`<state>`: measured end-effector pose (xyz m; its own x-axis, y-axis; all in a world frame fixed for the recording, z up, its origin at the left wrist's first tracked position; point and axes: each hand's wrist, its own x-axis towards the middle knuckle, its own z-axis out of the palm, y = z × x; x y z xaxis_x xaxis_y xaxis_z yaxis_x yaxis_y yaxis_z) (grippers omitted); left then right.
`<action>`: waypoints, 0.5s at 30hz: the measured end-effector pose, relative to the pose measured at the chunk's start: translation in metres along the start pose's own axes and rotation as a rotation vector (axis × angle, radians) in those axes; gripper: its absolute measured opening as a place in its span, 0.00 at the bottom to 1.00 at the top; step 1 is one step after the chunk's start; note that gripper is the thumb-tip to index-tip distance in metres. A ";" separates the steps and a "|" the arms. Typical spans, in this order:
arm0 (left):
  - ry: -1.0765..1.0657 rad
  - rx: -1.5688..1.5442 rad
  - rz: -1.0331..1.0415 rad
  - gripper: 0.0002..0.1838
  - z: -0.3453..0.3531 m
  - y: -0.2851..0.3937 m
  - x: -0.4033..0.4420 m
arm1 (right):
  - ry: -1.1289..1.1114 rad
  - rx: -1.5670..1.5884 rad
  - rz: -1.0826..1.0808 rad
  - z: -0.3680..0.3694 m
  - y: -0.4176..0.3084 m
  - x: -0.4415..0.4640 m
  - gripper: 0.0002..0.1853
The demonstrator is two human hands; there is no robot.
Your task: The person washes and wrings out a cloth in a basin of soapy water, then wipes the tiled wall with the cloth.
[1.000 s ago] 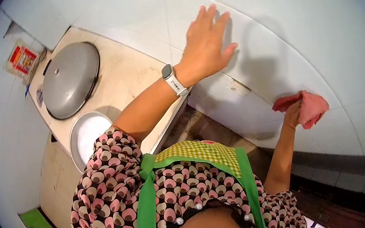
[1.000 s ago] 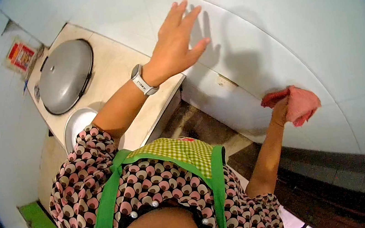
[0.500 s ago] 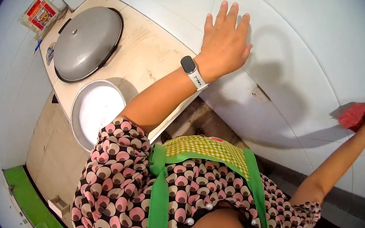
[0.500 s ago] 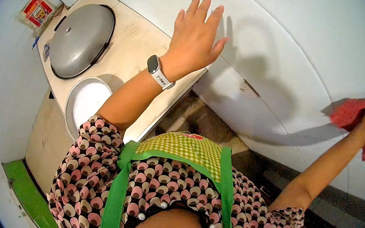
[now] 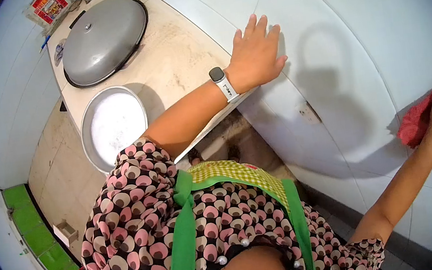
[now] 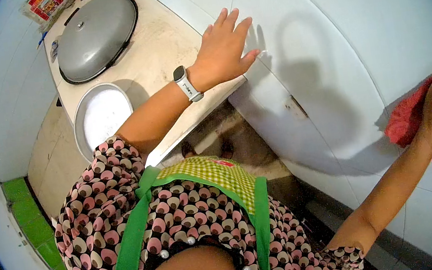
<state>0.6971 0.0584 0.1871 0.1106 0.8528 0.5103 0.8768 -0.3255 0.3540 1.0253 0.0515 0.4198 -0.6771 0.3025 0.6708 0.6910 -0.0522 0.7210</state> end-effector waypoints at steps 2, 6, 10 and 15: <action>-0.002 0.034 0.008 0.32 0.000 -0.001 -0.001 | -0.002 0.012 0.008 0.002 -0.005 0.000 0.12; 0.041 0.118 0.039 0.32 -0.002 -0.001 -0.003 | -0.005 0.056 0.010 0.007 -0.016 -0.001 0.13; 0.080 0.147 0.028 0.32 -0.005 -0.003 -0.005 | -0.011 0.091 0.025 0.017 -0.027 -0.010 0.13; 0.050 0.114 -0.023 0.32 -0.003 -0.009 -0.011 | -0.061 0.255 0.091 0.078 -0.047 -0.077 0.12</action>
<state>0.6864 0.0504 0.1806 0.0688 0.8370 0.5428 0.9268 -0.2550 0.2758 1.0647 0.1050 0.3208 -0.5980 0.3649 0.7136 0.7950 0.1570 0.5859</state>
